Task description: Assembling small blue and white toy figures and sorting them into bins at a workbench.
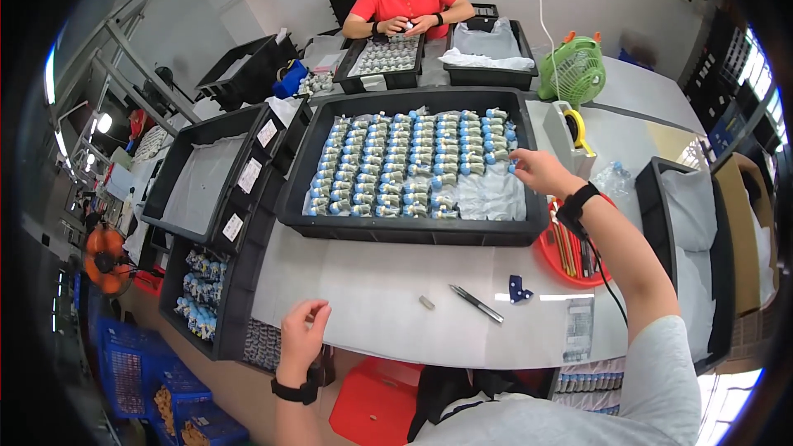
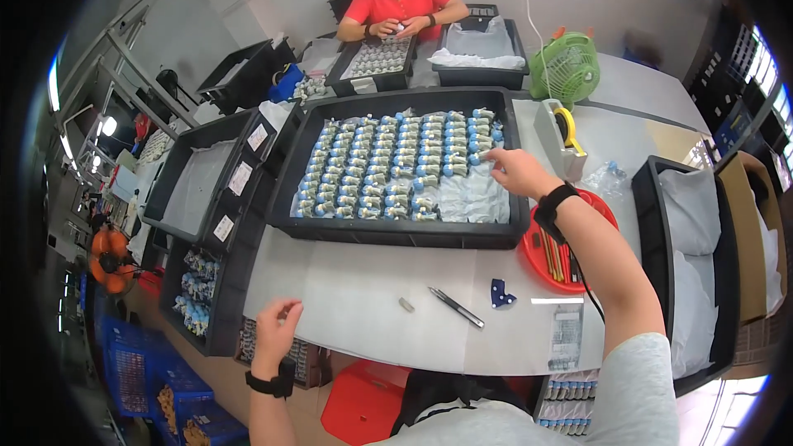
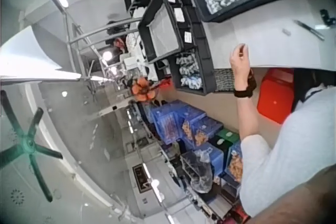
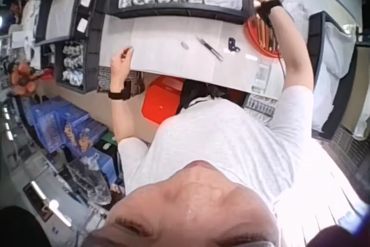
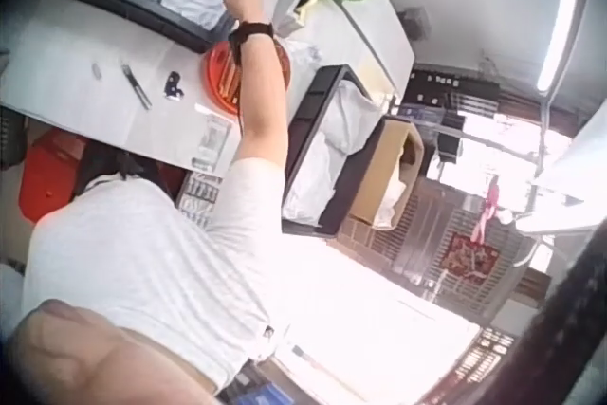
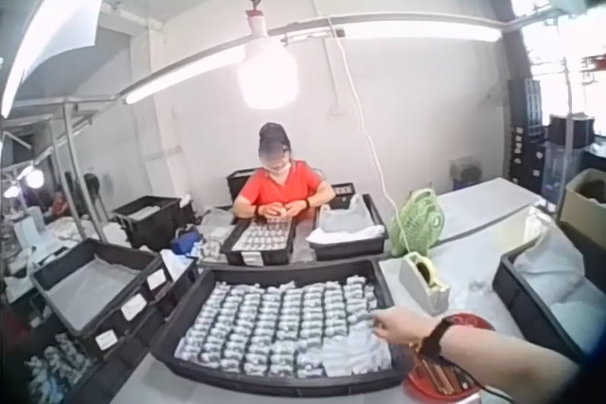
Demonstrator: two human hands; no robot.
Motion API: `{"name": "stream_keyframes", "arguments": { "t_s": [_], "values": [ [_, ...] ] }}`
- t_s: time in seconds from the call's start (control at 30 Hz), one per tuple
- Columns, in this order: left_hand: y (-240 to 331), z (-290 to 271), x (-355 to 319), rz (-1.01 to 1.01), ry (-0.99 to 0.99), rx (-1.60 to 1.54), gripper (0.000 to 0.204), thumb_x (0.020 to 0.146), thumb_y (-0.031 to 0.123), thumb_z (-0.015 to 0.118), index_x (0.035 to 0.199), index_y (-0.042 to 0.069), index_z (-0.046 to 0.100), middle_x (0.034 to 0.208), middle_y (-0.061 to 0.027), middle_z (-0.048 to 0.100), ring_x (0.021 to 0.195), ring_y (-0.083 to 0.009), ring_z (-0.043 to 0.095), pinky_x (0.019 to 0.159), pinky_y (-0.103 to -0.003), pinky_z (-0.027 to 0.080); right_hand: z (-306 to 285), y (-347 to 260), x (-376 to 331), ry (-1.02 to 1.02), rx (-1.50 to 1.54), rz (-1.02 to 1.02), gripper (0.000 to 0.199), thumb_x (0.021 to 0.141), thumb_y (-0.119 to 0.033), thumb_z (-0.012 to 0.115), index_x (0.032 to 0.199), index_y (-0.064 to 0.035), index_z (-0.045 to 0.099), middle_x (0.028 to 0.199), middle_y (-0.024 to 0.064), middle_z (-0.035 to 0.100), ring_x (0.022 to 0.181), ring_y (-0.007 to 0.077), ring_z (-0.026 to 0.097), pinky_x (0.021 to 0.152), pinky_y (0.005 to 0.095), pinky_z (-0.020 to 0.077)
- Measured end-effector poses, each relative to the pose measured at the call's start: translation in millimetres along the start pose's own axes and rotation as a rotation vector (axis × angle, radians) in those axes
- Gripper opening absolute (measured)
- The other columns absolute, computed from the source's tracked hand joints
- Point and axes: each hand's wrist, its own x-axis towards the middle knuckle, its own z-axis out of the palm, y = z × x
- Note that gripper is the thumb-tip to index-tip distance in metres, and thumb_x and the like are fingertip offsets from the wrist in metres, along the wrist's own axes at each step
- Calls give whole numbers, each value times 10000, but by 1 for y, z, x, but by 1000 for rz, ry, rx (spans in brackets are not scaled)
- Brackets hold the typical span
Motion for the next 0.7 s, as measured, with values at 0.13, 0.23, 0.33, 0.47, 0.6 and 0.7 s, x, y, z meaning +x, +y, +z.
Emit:
{"name": "stream_keyframes", "arguments": {
  "t_s": [0.13, 0.23, 0.33, 0.47, 0.6, 0.7],
  "values": [
    [32, 10, 88, 118, -93, -36, 113, 798, 80, 610, 857, -16, 608, 767, -102, 586, 650, -191, 568, 589, -278, 451, 51, -21, 63, -214, -77, -135, 349, 737, -148, 615, 1068, -63, 546, 858, 151, 636, 834, 331, 599, 744, 404, 477],
    [33, 36, 150, 205, -252, -72, 121, 794, 90, 613, 858, -12, 607, 779, -94, 582, 665, -195, 574, 605, -274, 457, 98, -25, 85, -371, -125, -269, 633, 621, -274, 743, 1176, -96, 494, 1170, 158, 492, 1082, 330, 473, 869, 394, 443],
    [18, 58, 196, 335, -507, -17, 152, 775, 120, 630, 883, 16, 608, 809, -97, 581, 724, -240, 587, 645, -320, 471, 127, -49, 87, -425, -269, -253, 759, 522, -332, 801, 1171, -132, 464, 1154, 146, 417, 1083, 334, 413, 815, 437, 448],
    [-5, 111, 252, 491, -735, 153, 292, 717, 145, 685, 965, 33, 580, 921, -105, 551, 861, -274, 560, 747, -360, 467, 130, -65, 83, -448, -326, -187, 768, 459, -269, 840, 1109, -120, 459, 1046, 145, 407, 1009, 323, 423, 744, 410, 460],
    [-11, 159, 281, 689, -904, 363, 519, 645, 186, 751, 1089, 45, 519, 1094, -140, 472, 1018, -306, 479, 843, -385, 430, 138, -57, 82, -516, -269, -110, 857, 464, -213, 839, 1181, -95, 385, 1007, 189, 432, 925, 353, 507, 717, 411, 476],
    [-5, 187, 283, 748, -936, 488, 673, 596, 287, 792, 1120, 32, 456, 1156, -171, 419, 1108, -340, 405, 881, -467, 395, 138, -53, 86, -619, -197, -53, 894, 508, -170, 817, 1240, -79, 310, 974, 219, 460, 851, 383, 558, 705, 413, 486]
  ]
}}
